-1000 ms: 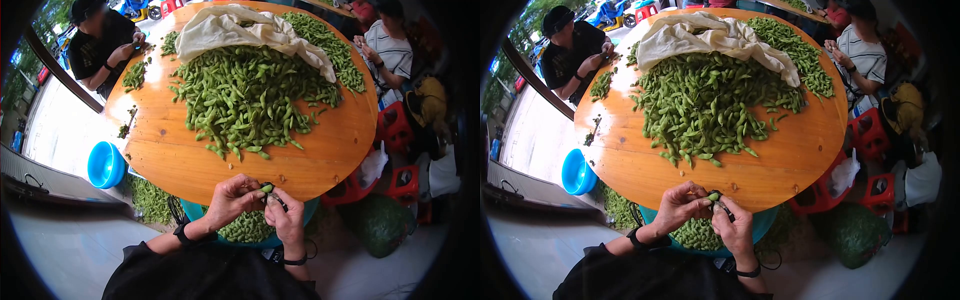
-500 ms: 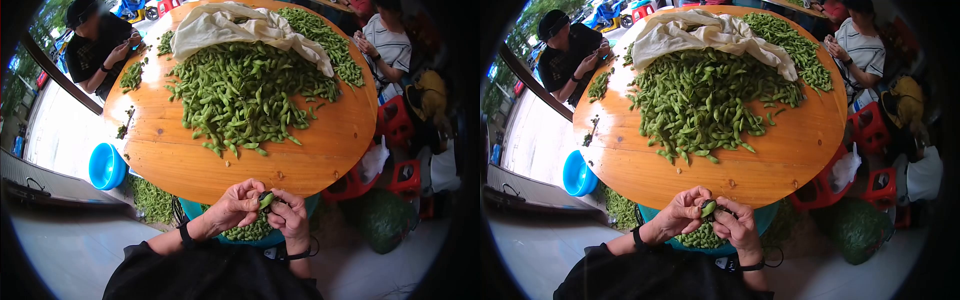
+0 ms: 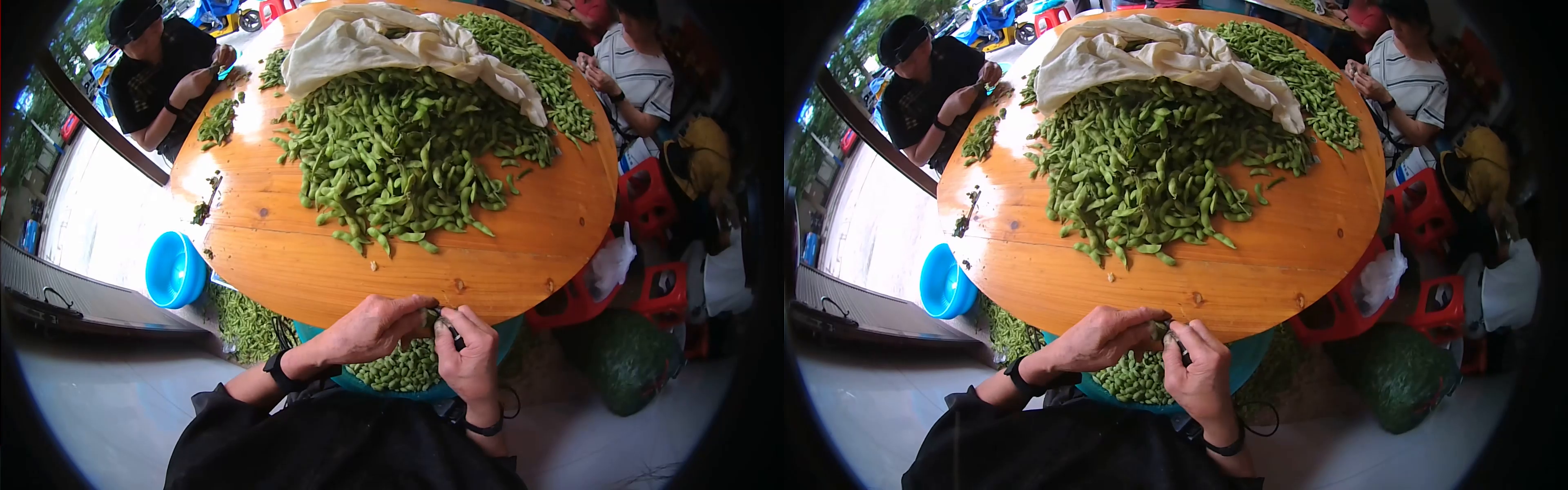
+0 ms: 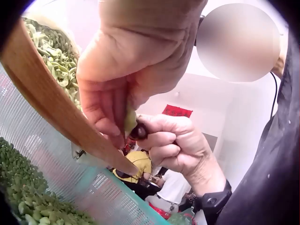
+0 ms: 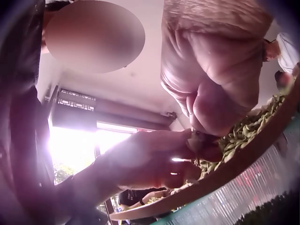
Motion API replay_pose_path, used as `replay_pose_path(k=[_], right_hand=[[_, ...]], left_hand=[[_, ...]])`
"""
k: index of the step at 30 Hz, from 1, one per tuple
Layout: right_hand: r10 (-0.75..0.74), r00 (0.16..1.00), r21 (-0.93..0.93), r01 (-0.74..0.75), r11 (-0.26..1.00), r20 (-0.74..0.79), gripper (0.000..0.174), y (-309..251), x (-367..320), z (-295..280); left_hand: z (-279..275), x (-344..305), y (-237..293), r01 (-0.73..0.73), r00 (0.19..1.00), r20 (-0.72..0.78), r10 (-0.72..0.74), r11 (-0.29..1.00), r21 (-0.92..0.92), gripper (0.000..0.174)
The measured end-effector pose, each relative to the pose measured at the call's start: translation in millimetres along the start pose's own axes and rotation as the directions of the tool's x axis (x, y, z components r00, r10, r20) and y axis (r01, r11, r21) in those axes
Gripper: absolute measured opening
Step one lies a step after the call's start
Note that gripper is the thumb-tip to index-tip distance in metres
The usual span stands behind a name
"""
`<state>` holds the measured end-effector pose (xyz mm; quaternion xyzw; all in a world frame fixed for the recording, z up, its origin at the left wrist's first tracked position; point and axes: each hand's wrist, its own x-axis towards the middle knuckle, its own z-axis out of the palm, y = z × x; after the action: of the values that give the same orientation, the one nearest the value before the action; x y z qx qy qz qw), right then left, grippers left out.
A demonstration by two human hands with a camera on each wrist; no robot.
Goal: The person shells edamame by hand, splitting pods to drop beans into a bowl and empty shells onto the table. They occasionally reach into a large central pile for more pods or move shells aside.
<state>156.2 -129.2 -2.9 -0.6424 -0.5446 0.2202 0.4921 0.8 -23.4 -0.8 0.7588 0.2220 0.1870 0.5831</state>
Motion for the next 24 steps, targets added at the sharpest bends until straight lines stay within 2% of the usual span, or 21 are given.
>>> replay_pose_path(k=[1, 2, 3, 4, 6, 7, 8, 10, 12, 13, 14, 16, 18, 19, 20, 22, 23, 24], right_hand=[[-0.036, 0.998, -0.054, 0.032, 0.998, -0.059, 0.016, -1.7, -0.4, 5.2], [-0.037, 0.998, -0.053, 0.034, 0.998, -0.057, 0.016, -3.8, -1.3, 12.1], [-0.068, 0.990, -0.153, 0.049, 0.987, -0.120, 0.018, -6.5, -2.8, 20.5], [-0.103, 0.978, -0.253, 0.055, 0.966, -0.180, 0.020, -8.2, -4.7, 28.2], [-0.130, 0.974, -0.298, 0.070, 0.952, -0.185, 0.022, -9.3, -6.9, 38.7], [-0.147, 0.969, -0.332, 0.074, 0.940, -0.200, 0.022, -11.3, -7.0, 42.3], [-0.169, 0.962, -0.365, 0.081, 0.928, -0.215, 0.022, -12.3, -6.3, 44.3], [-0.182, 0.959, -0.352, 0.097, 0.931, -0.218, 0.022, -12.2, -2.8, 44.4], [-0.129, 0.966, -0.219, 0.079, 0.973, -0.225, 0.020, -13.0, -0.6, 38.6], [-0.091, 0.970, -0.146, 0.059, 0.988, -0.227, 0.017, -12.1, 0.2, 35.3], [-0.090, 0.970, -0.147, 0.057, 0.987, -0.228, 0.017, -8.9, 1.1, 32.7], [-0.084, 0.976, -0.077, 0.069, 0.995, -0.202, 0.017, -1.7, 1.8, 26.2], [0.117, 0.981, 0.166, -0.091, 0.982, -0.154, 0.014, 1.3, -0.2, 13.0], [0.183, 0.966, 0.156, -0.155, 0.976, -0.184, 0.014, -1.4, -1.8, 0.1], [0.246, 0.946, 0.149, -0.218, 0.965, -0.212, 0.014, -3.9, -3.9, -15.8], [0.195, 0.880, -0.084, -0.254, 0.963, -0.433, 0.014, 4.8, -6.7, -49.3], [0.092, 0.849, -0.300, -0.282, 0.911, -0.520, 0.017, 21.7, -11.3, -67.9], [-0.031, 0.816, -0.495, -0.319, 0.808, -0.578, 0.019, 37.9, -17.3, -85.5]], left_hand=[[2.4, 0.5, 0.7, 0.000, 1.000, -0.002, 0.000, 1.000, 0.001, 0.026], [8.5, 1.7, 1.9, 0.152, 0.986, -0.033, -0.164, 0.961, -0.231, 0.027], [14.4, 2.3, 2.5, 0.281, 0.945, -0.025, -0.327, 0.847, -0.452, 0.029], [20.8, 0.6, 0.2, 0.280, 0.945, -0.026, -0.326, 0.847, -0.452, 0.029], [31.8, -3.4, -5.0, 0.179, 0.922, -0.117, -0.368, 0.676, -0.715, 0.026], [31.2, -3.9, 1.6, 0.144, 0.937, -0.199, -0.289, 0.834, -0.533, 0.024], [34.3, -3.9, 0.1, 0.142, 0.935, -0.204, -0.291, 0.832, -0.536, 0.024], [41.1, -2.2, -7.3, 0.015, 0.941, -0.283, -0.187, 0.855, -0.518, 0.025], [40.6, -1.3, -8.3, -0.018, 0.941, -0.301, -0.151, 0.869, -0.495, 0.027], [38.6, 0.4, -1.3, 0.092, 0.921, -0.199, -0.334, 0.685, -0.723, 0.030], [38.1, 1.3, 2.3, 0.184, 0.879, -0.048, -0.474, 0.430, -0.884, 0.033], [39.7, -1.7, -4.5, 0.178, 0.903, -0.035, -0.429, 0.447, -0.877, 0.028], [36.5, -3.3, -3.1, 0.209, 0.937, 0.006, -0.350, 0.545, -0.812, 0.023], [32.7, -5.4, -8.4, 0.235, 0.963, 0.091, -0.253, 0.629, -0.741, 0.029], [31.4, -10.5, -11.6, 0.262, 0.962, 0.129, -0.242, 0.674, -0.691, 0.029], [14.2, -14.1, -14.3, 0.120, 0.967, 0.253, -0.030, 0.930, -0.347, 0.025], [2.5, -14.9, -4.6, 0.055, 0.979, 0.205, -0.013, 0.978, -0.204, 0.020], [-8.0, -12.9, 5.9, -0.004, 0.987, 0.157, 0.012, 0.999, -0.052, 0.017]])
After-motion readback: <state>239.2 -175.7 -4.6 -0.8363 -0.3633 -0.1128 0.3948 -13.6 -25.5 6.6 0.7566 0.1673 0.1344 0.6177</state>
